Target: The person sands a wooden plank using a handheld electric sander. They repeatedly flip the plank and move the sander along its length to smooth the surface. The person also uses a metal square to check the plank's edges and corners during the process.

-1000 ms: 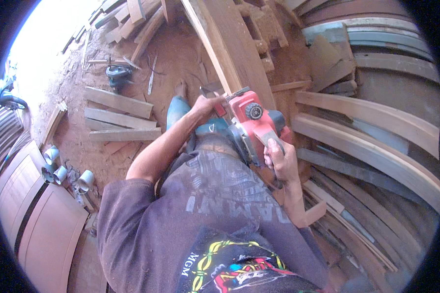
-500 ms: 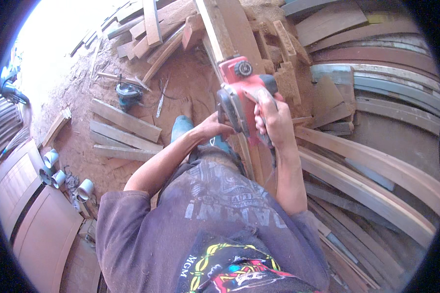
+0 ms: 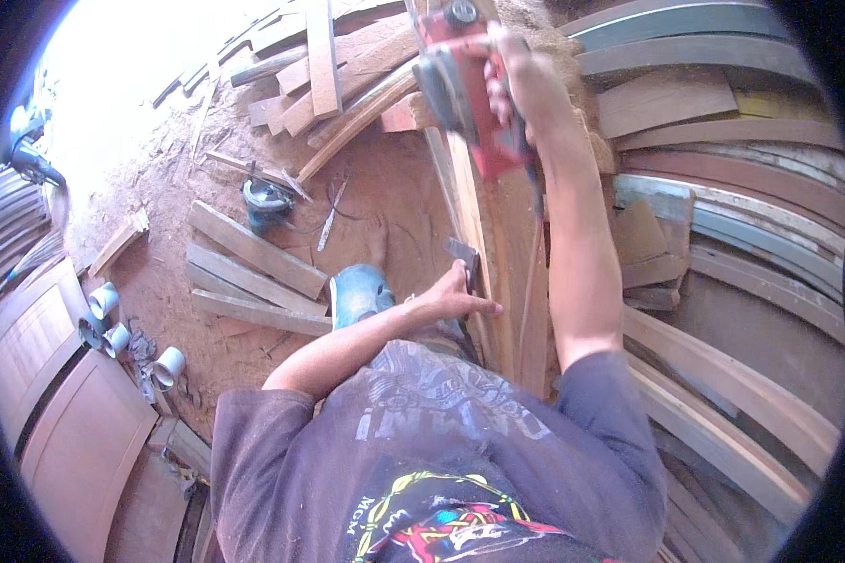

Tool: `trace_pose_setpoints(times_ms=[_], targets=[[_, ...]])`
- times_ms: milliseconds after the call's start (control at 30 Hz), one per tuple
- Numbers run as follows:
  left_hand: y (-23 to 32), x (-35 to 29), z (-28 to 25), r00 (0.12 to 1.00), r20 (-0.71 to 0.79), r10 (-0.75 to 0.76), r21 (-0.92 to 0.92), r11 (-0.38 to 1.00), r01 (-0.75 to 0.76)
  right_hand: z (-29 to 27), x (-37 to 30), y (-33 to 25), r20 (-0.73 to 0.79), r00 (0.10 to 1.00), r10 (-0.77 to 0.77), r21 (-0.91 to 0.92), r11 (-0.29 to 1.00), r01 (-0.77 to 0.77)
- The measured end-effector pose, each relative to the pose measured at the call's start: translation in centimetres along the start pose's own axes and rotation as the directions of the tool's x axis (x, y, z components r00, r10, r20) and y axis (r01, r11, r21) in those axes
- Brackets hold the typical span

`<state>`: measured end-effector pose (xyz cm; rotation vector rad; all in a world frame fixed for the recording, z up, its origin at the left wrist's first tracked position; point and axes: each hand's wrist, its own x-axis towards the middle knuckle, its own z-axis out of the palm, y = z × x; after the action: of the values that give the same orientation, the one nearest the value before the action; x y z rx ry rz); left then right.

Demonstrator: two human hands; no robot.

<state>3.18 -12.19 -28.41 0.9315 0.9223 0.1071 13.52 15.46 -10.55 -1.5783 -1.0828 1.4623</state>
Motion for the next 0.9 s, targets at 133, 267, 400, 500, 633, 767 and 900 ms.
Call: trace_pose_setpoints(times_ms=[133,267,400,500,633,767,900], targets=[[0.8,-0.7,-0.3,1.000,-0.010,-0.005,0.082,0.997,0.005,0.6,9.0,-2.5,-0.020,0.998,-0.058,-0.114,0.992,0.056],[0.6,-0.4,-0.3,0.998,0.027,0.054,-0.024,0.998,-0.053,0.3,7.7,-1.8,-0.017,0.994,-0.105,-0.103,0.989,0.103],[1.2,-0.3,-1.1,0.999,0.030,0.010,-0.019,1.000,-0.009,-1.0,-5.1,0.5,0.006,0.999,0.035,-0.123,0.992,-0.034],[-0.4,0.5,-0.8,0.976,0.047,0.212,-0.097,0.974,-0.206,-3.1,-15.4,5.4,-0.124,0.977,0.174,-0.072,0.980,-0.184],[-0.7,0.9,-0.4,0.966,0.098,0.238,-0.208,0.955,-0.214,-3.8,-19.0,6.4,-0.136,0.951,0.277,-0.010,0.960,-0.281],[-0.2,0.2,-0.3,0.998,0.010,0.069,0.042,0.997,-0.070,-2.7,-11.7,4.5,-0.128,0.975,0.183,-0.032,0.982,-0.188],[0.0,-0.1,-1.1,1.000,0.012,0.026,0.070,0.997,-0.026,0.0,1.3,0.0,-0.046,0.998,0.045,-0.131,0.990,-0.051]])
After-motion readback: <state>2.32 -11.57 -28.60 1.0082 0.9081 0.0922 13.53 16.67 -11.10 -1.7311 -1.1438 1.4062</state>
